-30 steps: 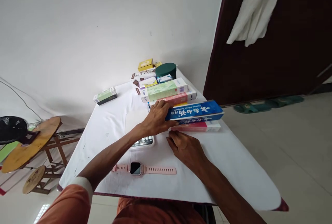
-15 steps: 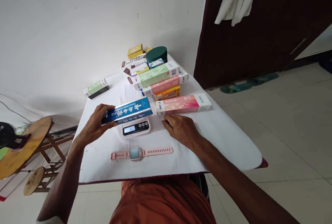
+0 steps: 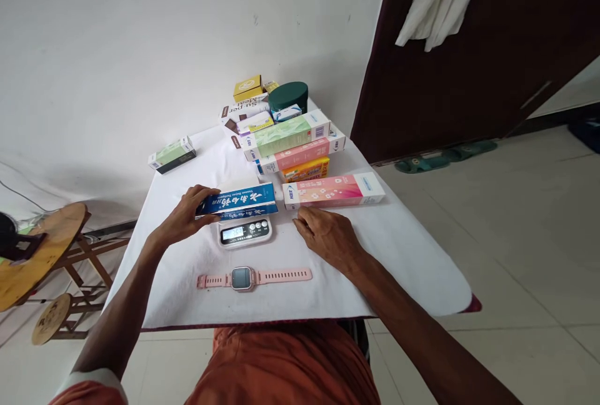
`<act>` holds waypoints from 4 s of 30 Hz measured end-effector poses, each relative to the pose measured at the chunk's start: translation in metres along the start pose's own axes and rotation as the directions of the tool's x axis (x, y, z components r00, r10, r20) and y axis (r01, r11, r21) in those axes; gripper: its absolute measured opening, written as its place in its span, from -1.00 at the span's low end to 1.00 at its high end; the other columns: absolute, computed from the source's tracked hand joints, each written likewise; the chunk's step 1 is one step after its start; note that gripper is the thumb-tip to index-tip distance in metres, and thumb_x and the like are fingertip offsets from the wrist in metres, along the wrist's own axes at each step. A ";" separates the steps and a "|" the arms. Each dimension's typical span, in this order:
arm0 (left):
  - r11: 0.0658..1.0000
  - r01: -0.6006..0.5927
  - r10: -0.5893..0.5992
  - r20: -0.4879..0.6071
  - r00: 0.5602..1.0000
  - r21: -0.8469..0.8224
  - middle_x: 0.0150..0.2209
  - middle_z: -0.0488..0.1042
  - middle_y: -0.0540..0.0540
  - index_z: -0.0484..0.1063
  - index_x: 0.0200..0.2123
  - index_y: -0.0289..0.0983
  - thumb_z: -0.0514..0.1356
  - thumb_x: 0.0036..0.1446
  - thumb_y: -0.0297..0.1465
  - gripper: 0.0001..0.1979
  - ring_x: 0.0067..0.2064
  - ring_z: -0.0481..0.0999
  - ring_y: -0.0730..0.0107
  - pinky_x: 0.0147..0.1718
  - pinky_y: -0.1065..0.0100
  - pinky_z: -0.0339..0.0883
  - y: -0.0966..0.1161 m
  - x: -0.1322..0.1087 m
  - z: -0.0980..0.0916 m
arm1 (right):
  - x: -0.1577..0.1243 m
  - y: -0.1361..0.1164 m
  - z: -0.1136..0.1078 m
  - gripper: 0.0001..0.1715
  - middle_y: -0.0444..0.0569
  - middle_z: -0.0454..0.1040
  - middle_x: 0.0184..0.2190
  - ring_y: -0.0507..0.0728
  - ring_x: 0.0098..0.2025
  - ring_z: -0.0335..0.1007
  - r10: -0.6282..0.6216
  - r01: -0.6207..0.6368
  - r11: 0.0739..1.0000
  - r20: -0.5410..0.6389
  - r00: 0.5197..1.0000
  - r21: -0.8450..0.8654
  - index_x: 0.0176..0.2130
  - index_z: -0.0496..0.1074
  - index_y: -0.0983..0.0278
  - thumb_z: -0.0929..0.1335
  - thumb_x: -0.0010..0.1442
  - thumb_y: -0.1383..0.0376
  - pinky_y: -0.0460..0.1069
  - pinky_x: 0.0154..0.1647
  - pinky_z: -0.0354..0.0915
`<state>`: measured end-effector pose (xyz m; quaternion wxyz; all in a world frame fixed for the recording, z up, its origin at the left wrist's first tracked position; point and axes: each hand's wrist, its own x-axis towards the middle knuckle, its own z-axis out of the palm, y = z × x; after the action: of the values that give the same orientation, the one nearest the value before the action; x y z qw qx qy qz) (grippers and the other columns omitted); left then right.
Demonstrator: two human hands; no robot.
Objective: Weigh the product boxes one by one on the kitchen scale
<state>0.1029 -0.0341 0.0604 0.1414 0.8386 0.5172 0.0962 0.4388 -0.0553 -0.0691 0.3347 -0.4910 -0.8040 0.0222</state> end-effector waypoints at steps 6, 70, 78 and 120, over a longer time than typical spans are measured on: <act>1.000 0.027 -0.026 -0.087 0.996 0.008 0.27 0.35 -0.24 0.21 0.40 -0.09 0.37 0.23 -0.14 -0.26 0.29 0.31 -0.05 0.24 -0.09 0.24 0.003 -0.006 -0.015 | -0.001 0.000 0.000 -0.66 -0.10 0.47 -0.53 0.06 -0.52 0.32 -0.015 0.015 1.000 -0.020 1.000 0.010 -0.41 0.36 0.21 0.23 0.41 0.24 -0.03 -0.42 0.08; 0.897 -0.055 0.177 -0.242 0.954 0.439 0.16 0.41 -0.30 0.35 0.20 -0.25 0.11 0.42 -0.06 -0.53 0.17 0.36 0.00 0.10 0.07 0.23 0.086 0.166 0.010 | -0.002 0.004 0.007 -0.63 -0.15 0.42 -0.55 0.01 -0.58 0.28 -0.200 0.175 0.974 -0.189 0.961 -0.143 -0.40 0.33 0.23 0.21 0.48 0.30 -0.02 -0.48 0.04; 0.897 0.027 0.090 -0.240 0.967 0.442 0.16 0.38 -0.35 0.34 0.14 -0.29 0.19 0.37 -0.08 -0.53 0.18 0.34 -0.07 0.10 0.05 0.22 0.097 0.164 0.017 | -0.001 0.000 0.005 -0.61 -0.15 0.41 -0.56 0.01 -0.58 0.26 -0.162 0.140 0.980 -0.155 0.975 -0.139 -0.39 0.34 0.24 0.20 0.50 0.25 -0.03 -0.48 0.06; 0.946 -0.144 0.252 -0.382 0.889 0.290 0.08 0.56 -0.23 0.39 0.17 -0.17 0.19 0.42 -0.24 -0.68 0.09 0.54 0.08 0.05 0.04 0.40 0.004 -0.016 0.044 | 0.000 -0.002 0.000 -0.69 -0.08 0.49 -0.48 0.06 -0.47 0.33 -0.005 0.005 0.999 0.006 1.000 -0.054 -0.36 0.37 0.22 0.22 0.43 0.28 -0.03 -0.40 0.05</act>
<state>0.1127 -0.0563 0.0200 -0.0905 0.8587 0.4545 0.2189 0.4370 -0.0565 -0.0682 0.3189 -0.4979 -0.8065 0.0010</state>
